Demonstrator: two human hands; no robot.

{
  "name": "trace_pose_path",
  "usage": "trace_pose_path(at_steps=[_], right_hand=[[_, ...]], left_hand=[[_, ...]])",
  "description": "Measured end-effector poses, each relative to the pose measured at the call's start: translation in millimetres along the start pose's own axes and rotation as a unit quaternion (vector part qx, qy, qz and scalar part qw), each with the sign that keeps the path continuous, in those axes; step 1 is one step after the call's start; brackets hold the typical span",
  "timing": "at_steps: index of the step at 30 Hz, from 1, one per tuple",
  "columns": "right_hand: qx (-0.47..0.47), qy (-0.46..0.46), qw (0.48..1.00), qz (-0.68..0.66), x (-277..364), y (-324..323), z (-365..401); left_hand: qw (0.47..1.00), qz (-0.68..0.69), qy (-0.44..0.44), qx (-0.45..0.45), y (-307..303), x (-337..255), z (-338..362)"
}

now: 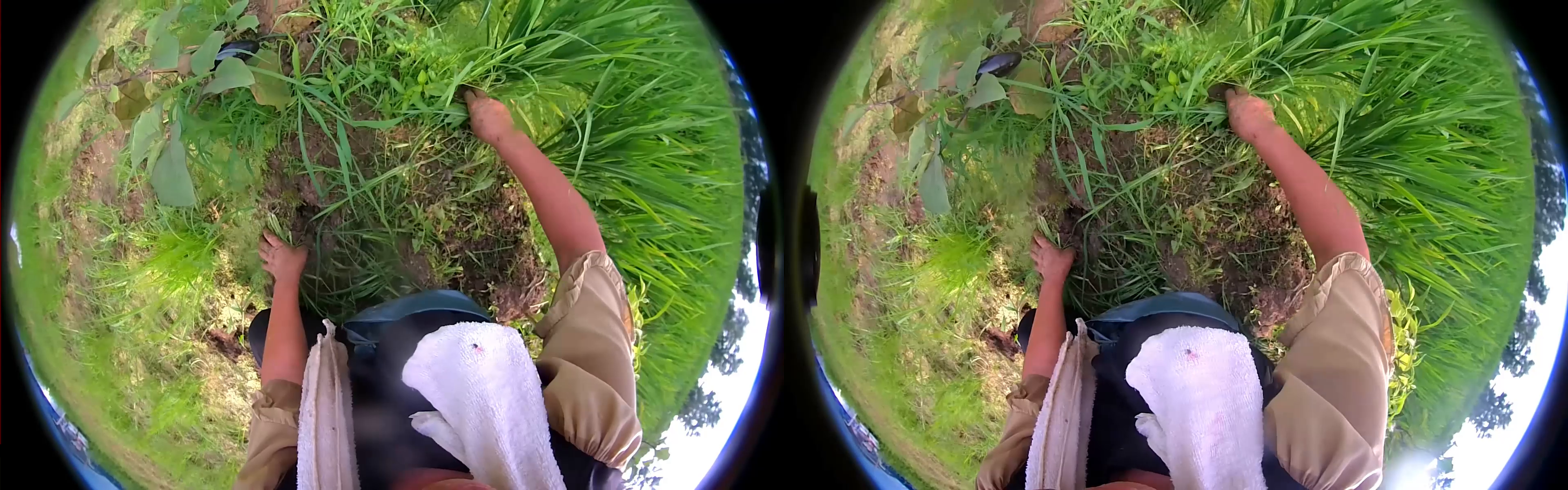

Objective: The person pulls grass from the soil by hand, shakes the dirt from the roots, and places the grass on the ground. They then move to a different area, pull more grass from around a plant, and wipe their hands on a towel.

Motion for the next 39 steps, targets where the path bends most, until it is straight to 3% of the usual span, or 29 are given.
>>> trace_pose_path(at_steps=[5, 8, 9, 12, 14, 18, 20, 22, 25, 26, 28, 31, 34, 36, 39], right_hand=[[0.123, 0.152, 0.980, -0.046, -35, 29, -44], [0.105, 0.175, 0.975, -0.087, -41, 21, -41], [0.060, 0.150, 0.980, -0.114, -50, 37, -46], [0.014, 0.147, 0.989, -0.031, -49, 61, -30], [0.057, 0.072, 0.993, -0.068, -20, 9, 18], [0.317, -0.138, 0.938, -0.008, 54, -41, 102], [0.120, -0.235, 0.959, -0.103, 86, -38, 106], [0.124, -0.230, 0.965, 0.014, 119, -71, 84], [0.010, -0.182, 0.980, 0.080, 123, -35, 33], [0.034, -0.116, 0.984, 0.128, 123, -36, 21], [0.097, -0.103, 0.981, 0.132, 122, -42, 8], [0.113, -0.129, 0.984, 0.053, 106, -33, -15], [0.195, -0.169, 0.964, -0.058, 126, -32, 17], [0.259, -0.349, 0.901, 0.011, 165, -13, 78], [0.056, -0.315, 0.947, -0.030, 177, -33, 69]], left_hand=[[1.000, 0.009, 0.000, -0.002, 1, 3, 1], [1.000, 0.003, -0.003, 0.000, 4, 3, -2], [1.000, 0.001, -0.007, 0.000, 5, 4, -3], [1.000, 0.002, -0.011, -0.002, -2, -1, 1], [1.000, -0.004, -0.008, 0.002, -6, -1, 3], [1.000, -0.016, -0.011, -0.002, 2, 0, -2], [1.000, -0.012, -0.008, -0.001, 2, -1, -1], [1.000, -0.006, -0.006, -0.004, 0, -1, -2], [1.000, -0.002, -0.002, -0.002, 2, 4, 0], [1.000, -0.004, 0.001, -0.002, 2, 5, -2], [1.000, 0.005, -0.002, 0.002, 2, 6, -2], [1.000, 0.019, -0.010, 0.012, 0, 5, -1], [0.999, 0.017, -0.020, 0.019, -3, 4, -2], [0.999, 0.017, -0.028, 0.032, -2, 5, 1], [0.999, 0.019, -0.030, 0.037, -3, 0, -1]])
Point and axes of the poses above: each hand's wrist, its own z-axis away from the middle knuckle, its own y-axis out of the palm, x = y × z, the point moved 3 cm from there along -z, towards the middle knuckle, and after that the axes turned 4 degrees about -z, right-handed, at the moved point
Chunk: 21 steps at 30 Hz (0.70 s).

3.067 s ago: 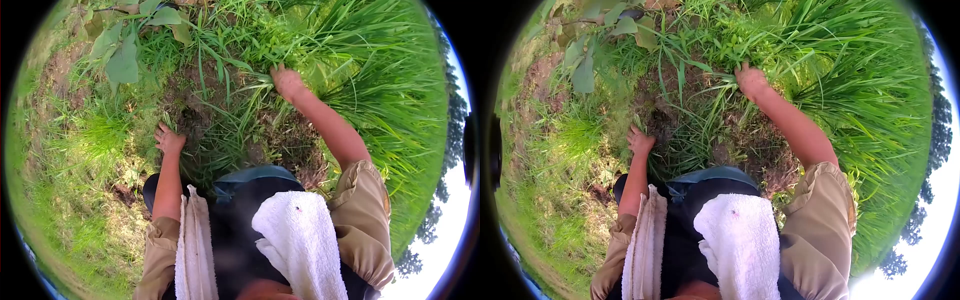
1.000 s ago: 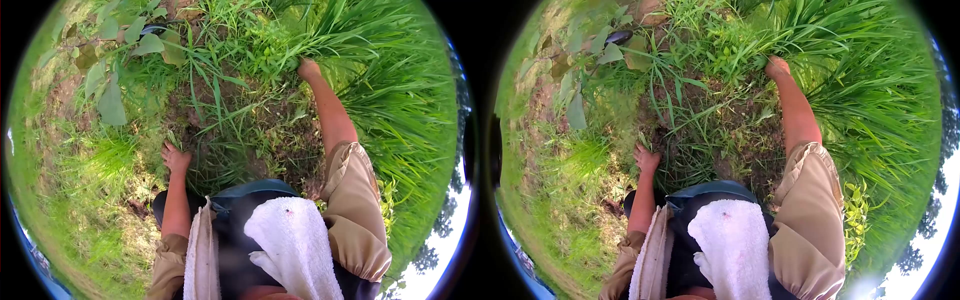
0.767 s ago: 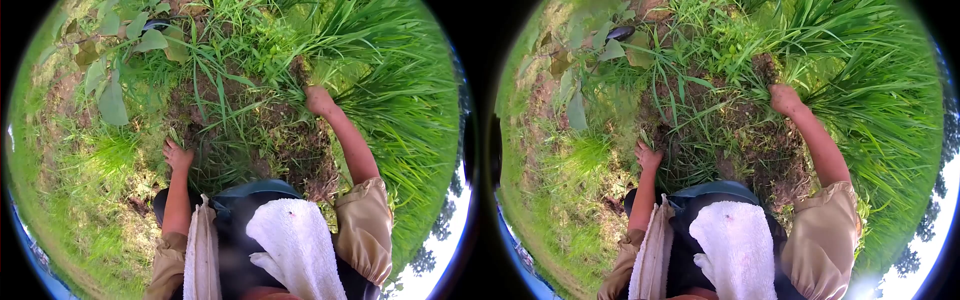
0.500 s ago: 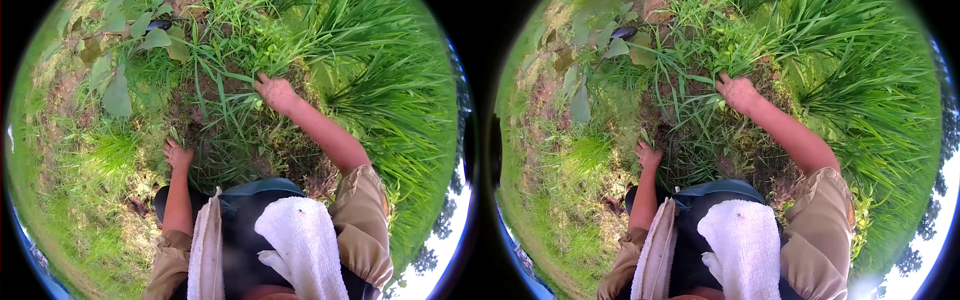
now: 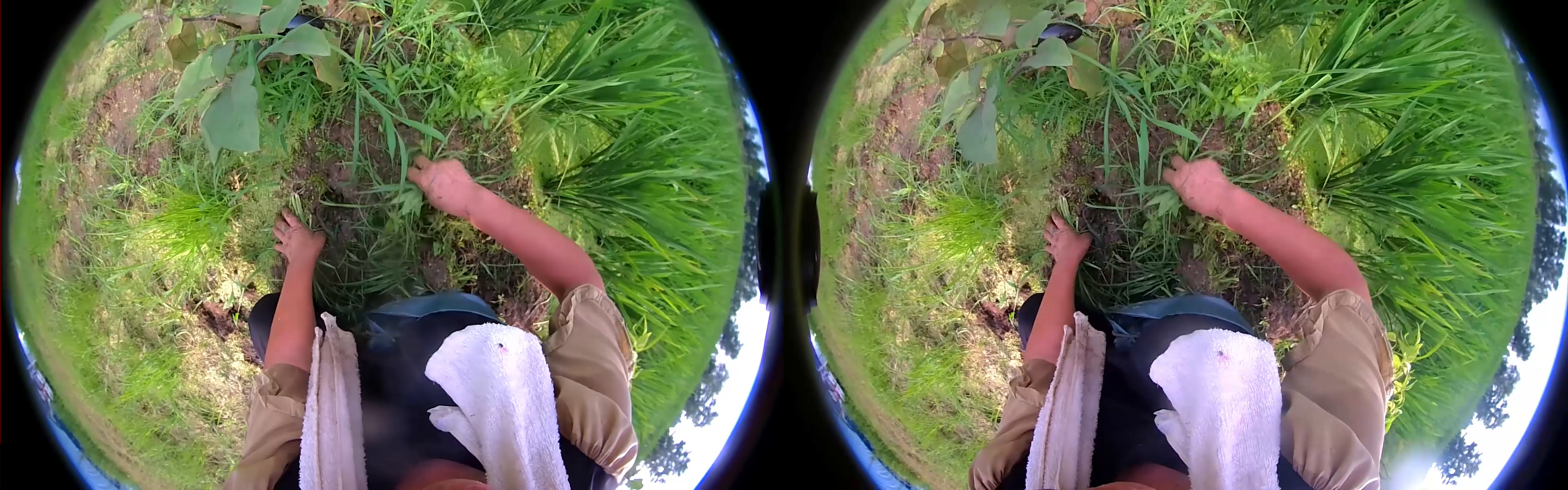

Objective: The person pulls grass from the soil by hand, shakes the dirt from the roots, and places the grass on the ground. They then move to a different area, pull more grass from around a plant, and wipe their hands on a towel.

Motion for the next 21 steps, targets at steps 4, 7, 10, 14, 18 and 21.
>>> trace_pose_path(at_steps=[4, 7, 10, 14, 18, 21], right_hand=[[-0.035, 0.149, 0.971, 0.183, -63, -1, -52], [0.113, 0.083, 0.971, 0.193, -78, 4, -77], [0.035, 0.092, 0.994, 0.046, -87, -3, -68], [0.268, -0.044, 0.961, -0.056, 8, 19, -4], [0.390, -0.021, 0.913, -0.120, 6, 10, 20], [0.208, 0.157, 0.965, -0.025, -33, -43, -11]], left_hand=[[1.000, 0.009, 0.011, -0.013, 2, 4, -1], [0.999, 0.018, 0.016, -0.033, 5, 5, -3], [1.000, 0.008, 0.014, -0.026, 4, 5, -1], [1.000, 0.006, 0.012, -0.022, 7, 7, -1], [1.000, 0.003, 0.013, -0.019, 4, 4, -2], [1.000, 0.015, 0.012, -0.020, 1, 4, -1]])
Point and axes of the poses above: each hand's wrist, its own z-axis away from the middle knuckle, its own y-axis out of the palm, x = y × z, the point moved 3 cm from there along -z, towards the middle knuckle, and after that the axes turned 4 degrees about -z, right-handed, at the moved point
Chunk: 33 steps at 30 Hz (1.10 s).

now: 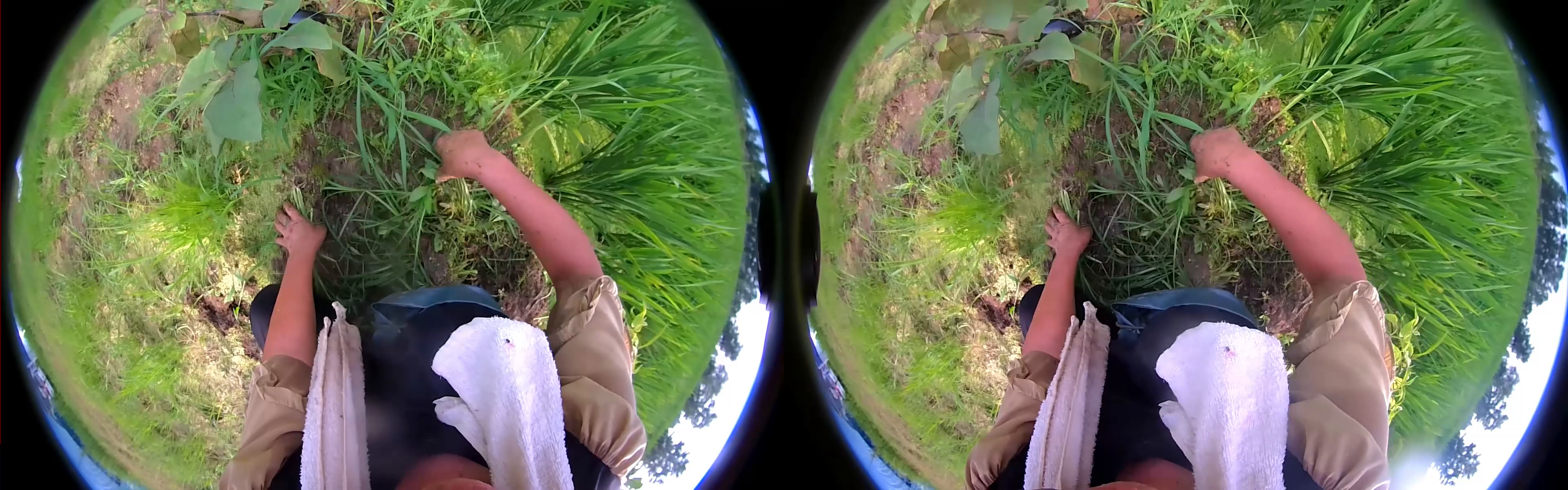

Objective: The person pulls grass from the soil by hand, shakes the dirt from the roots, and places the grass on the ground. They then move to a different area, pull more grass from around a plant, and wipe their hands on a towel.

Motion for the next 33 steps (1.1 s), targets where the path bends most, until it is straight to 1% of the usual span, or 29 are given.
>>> trace_pose_path(at_steps=[1, 2, 5, 6, 8, 9, 11, 12, 14, 15, 16, 17, 18, 20, 23, 24, 26, 27, 28, 29, 30, 32, 33], right_hand=[[-0.138, 0.014, 0.990, -0.028, -9, -3, -11], [-0.274, 0.027, 0.960, -0.057, -17, 2, -24], [-0.291, -0.021, 0.956, -0.033, -17, 19, -64], [-0.277, -0.021, 0.960, -0.036, -19, 26, -76], [-0.249, -0.021, 0.967, -0.043, -9, 20, -80], [-0.229, -0.008, 0.965, -0.127, -12, 23, -71], [-0.091, -0.128, 0.986, -0.046, 16, 51, -43], [-0.020, -0.189, 0.982, -0.002, 23, 59, -37], [-0.159, -0.130, 0.977, 0.051, 13, 46, -34], [-0.231, -0.098, 0.965, 0.079, 3, 32, -33], [-0.283, -0.041, 0.948, 0.141, -9, 17, -33], [-0.208, 0.043, 0.974, 0.078, -23, 9, -48], [-0.226, 0.091, 0.969, 0.051, -31, 7, -51], [-0.198, 0.031, 0.971, 0.133, -39, 5, -60], [-0.131, -0.021, 0.991, 0.027, -36, 9, -53], [0.020, -0.073, 0.993, 0.090, -4, 10, -32], [0.044, -0.175, 0.982, 0.054, 23, 29, -13], [-0.060, -0.135, 0.987, 0.064, 14, 25, -17], [-0.170, -0.092, 0.978, 0.076, -1, 13, -26], [-0.214, -0.011, 0.966, 0.142, -15, -3, -34], [-0.266, 0.057, 0.955, 0.119, -36, -2, -55], [-0.277, 0.121, 0.949, 0.091, -59, -7, -67], [-0.242, 0.109, 0.960, 0.092, -67, -10, -79]], left_hand=[[1.000, 0.009, -0.001, 0.001, -1, -1, 1], [1.000, 0.001, 0.002, -0.009, 0, -2, -1], [1.000, -0.012, 0.005, -0.021, 5, 1, -3], [1.000, -0.009, 0.006, -0.019, 5, 1, -3], [1.000, -0.006, 0.002, -0.013, 3, 3, -1], [1.000, -0.008, -0.001, -0.009, 2, 1, 0], [1.000, -0.013, -0.004, -0.001, 0, 0, -3], [1.000, -0.014, -0.010, 0.003, 2, -1, -5], [1.000, -0.018, -0.011, 0.015, 6, 1, 0], [1.000, -0.017, -0.009, 0.015, 5, -1, -1], [1.000, -0.016, -0.009, 0.012, 2, -1, -2], [1.000, -0.017, -0.009, 0.007, 1, 1, -3], [1.000, -0.016, -0.009, 0.003, 2, 1, -3], [1.000, -0.016, -0.006, -0.001, 4, 1, -2], [1.000, -0.008, -0.002, -0.010, 0, -2, -6], [1.000, -0.006, -0.002, -0.008, -1, -2, -5], [1.000, -0.011, -0.006, -0.003, 4, 3, 0], [1.000, -0.015, -0.005, -0.005, 6, 4, 1], [1.000, -0.016, -0.002, -0.013, 4, 0, -2], [1.000, -0.019, -0.003, -0.013, 6, 1, -5], [1.000, -0.017, -0.002, -0.015, 5, 2, -5], [1.000, -0.012, -0.001, -0.013, 5, 1, -3], [1.000, -0.010, 0.001, -0.015, 5, 2, -2]])
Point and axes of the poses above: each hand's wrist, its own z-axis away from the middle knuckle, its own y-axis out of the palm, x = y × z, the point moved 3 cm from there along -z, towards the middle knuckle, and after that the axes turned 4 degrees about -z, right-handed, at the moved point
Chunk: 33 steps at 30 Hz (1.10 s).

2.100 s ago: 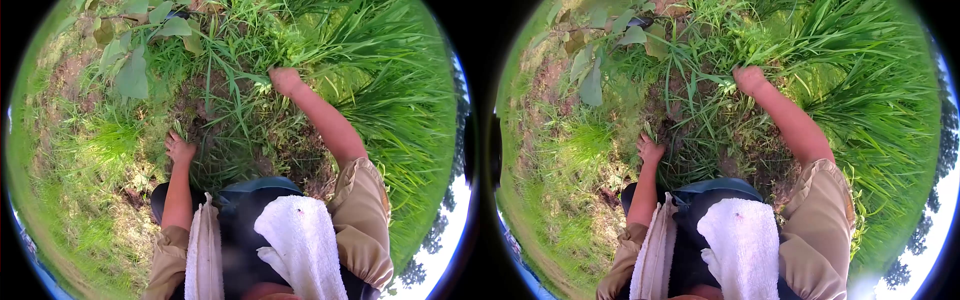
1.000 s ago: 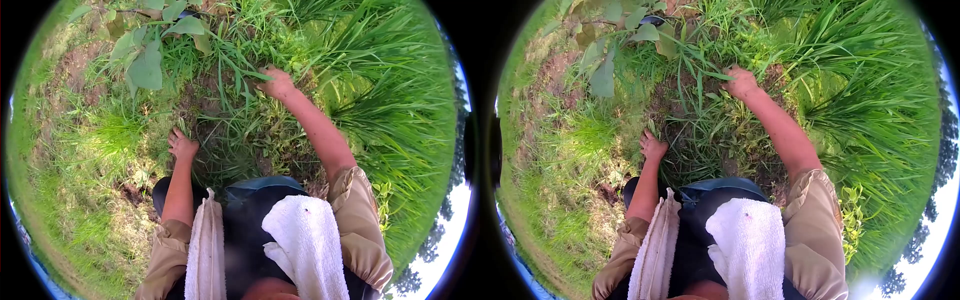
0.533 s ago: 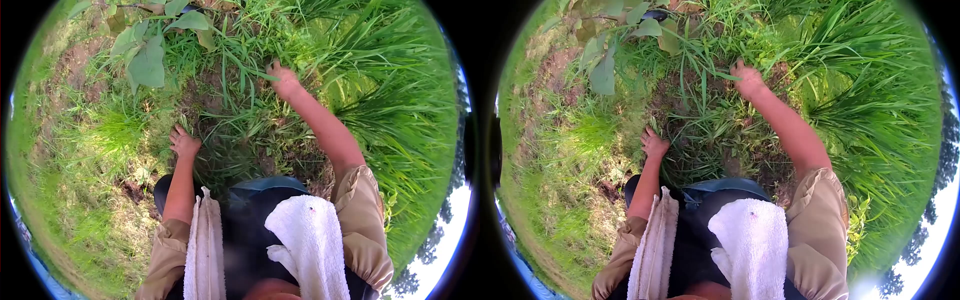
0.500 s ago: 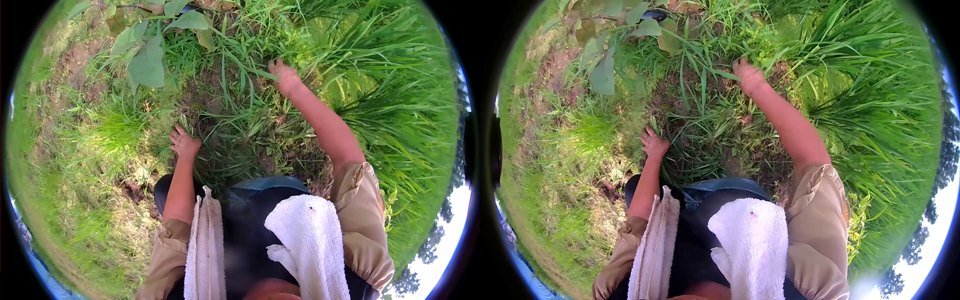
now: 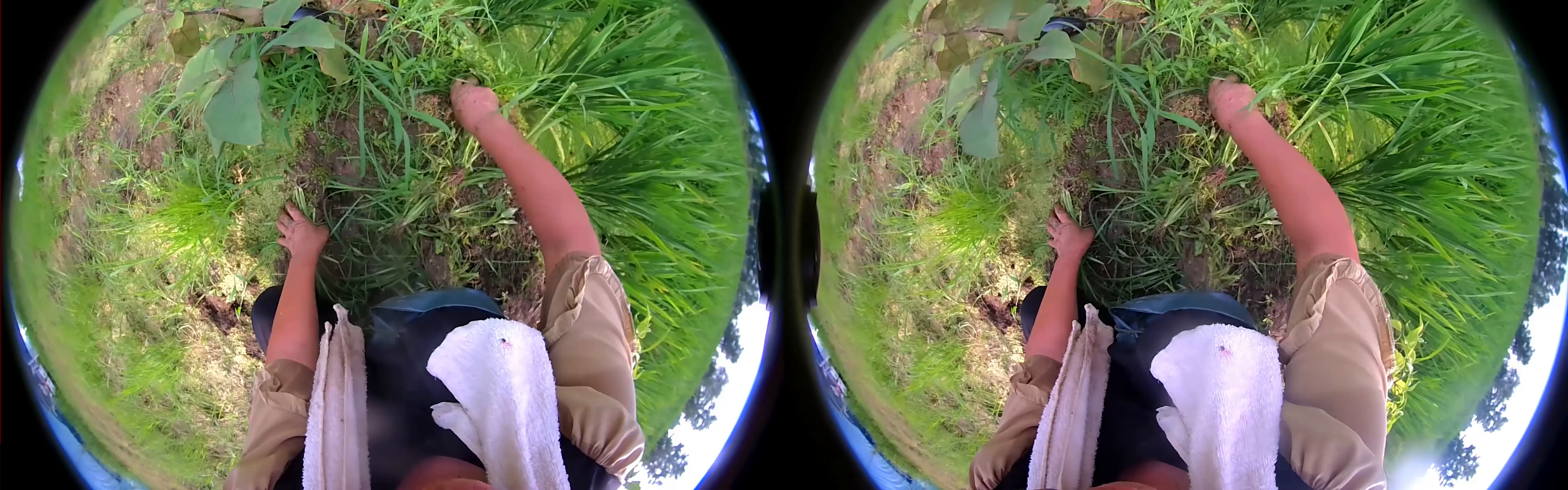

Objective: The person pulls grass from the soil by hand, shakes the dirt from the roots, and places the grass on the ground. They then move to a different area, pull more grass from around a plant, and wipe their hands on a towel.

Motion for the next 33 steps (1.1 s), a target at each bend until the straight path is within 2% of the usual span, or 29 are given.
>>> trace_pose_path(at_steps=[1, 4, 6, 7, 8, 9, 11, 13, 14, 15, 16, 17, 18, 21, 22, 25, 27, 28, 31, 32, 33], right_hand=[[0.034, -0.018, 0.999, 0.003, -3, -1, -8], [0.020, -0.050, 0.998, -0.023, -18, -9, -14], [0.094, -0.029, 0.993, -0.062, -6, -21, -2], [0.098, -0.083, 0.989, -0.068, 10, -19, 15], [0.215, -0.116, 0.968, -0.063, 37, -18, 48], [0.220, -0.220, 0.947, -0.085, 61, -3, 85], [0.309, -0.266, 0.891, -0.198, 78, -5, 134], [0.232, -0.148, 0.948, -0.159, 65, -19, 122], [0.067, -0.115, 0.979, -0.152, 48, -7, 106], [0.051, -0.058, 0.992, -0.099, 35, -17, 88], [-0.066, -0.001, 0.996, -0.057, 20, -16, 73], [-0.071, 0.054, 0.994, -0.059, 7, -6, 56], [-0.019, 0.057, 0.996, -0.073, -7, 15, 37], [0.014, 0.044, 0.994, -0.100, -19, 24, 21], [0.056, 0.108, 0.982, -0.144, -19, 16, 22], [0.108, 0.035, 0.928, -0.355, 1, 25, 37], [0.156, -0.184, 0.942, -0.234, 60, -5, 83], [0.151, -0.140, 0.947, -0.247, 63, -9, 87], [-0.053, -0.036, 0.997, -0.049, 10, -8, 54], [-0.043, 0.027, 0.998, -0.025, -10, 4, 39], [-0.024, 0.047, 0.998, -0.020, -23, 10, 29]], left_hand=[[1.000, 0.005, 0.001, -0.002, -1, 0, 1], [1.000, 0.012, -0.008, 0.016, -4, -4, 1], [0.999, 0.011, -0.015, 0.027, -6, -4, 2], [1.000, 0.010, -0.014, 0.026, -8, -4, 0], [0.999, 0.008, -0.013, 0.030, -6, -4, 2], [1.000, 0.011, -0.014, 0.026, -5, -6, 1], [1.000, 0.009, -0.016, 0.019, -2, -3, -1], [1.000, 0.009, -0.010, 0.018, 1, 1, -1], [1.000, 0.011, -0.004, 0.017, 2, 0, -1], [1.000, 0.003, -0.005, 0.016, 2, -1, -1], [1.000, -0.002, -0.006, 0.014, 1, -1, -1], [1.000, -0.007, -0.007, 0.010, 0, -2, -1], [1.000, -0.007, -0.009, 0.005, 0, -3, -1], [1.000, -0.010, -0.005, 0.013, -1, -2, 1], [1.000, 0.001, -0.008, 0.016, -1, -1, 2], [1.000, 0.011, -0.006, 0.015, -4, -3, -2], [1.000, -0.006, -0.010, 0.015, -1, -2, 0], [1.000, -0.005, -0.012, 0.019, 0, 1, 3], [1.000, 0.003, -0.008, 0.013, -3, -3, 0], [1.000, 0.002, -0.005, 0.008, -1, -2, -1], [1.000, 0.004, -0.004, 0.004, 1, -1, 0]])
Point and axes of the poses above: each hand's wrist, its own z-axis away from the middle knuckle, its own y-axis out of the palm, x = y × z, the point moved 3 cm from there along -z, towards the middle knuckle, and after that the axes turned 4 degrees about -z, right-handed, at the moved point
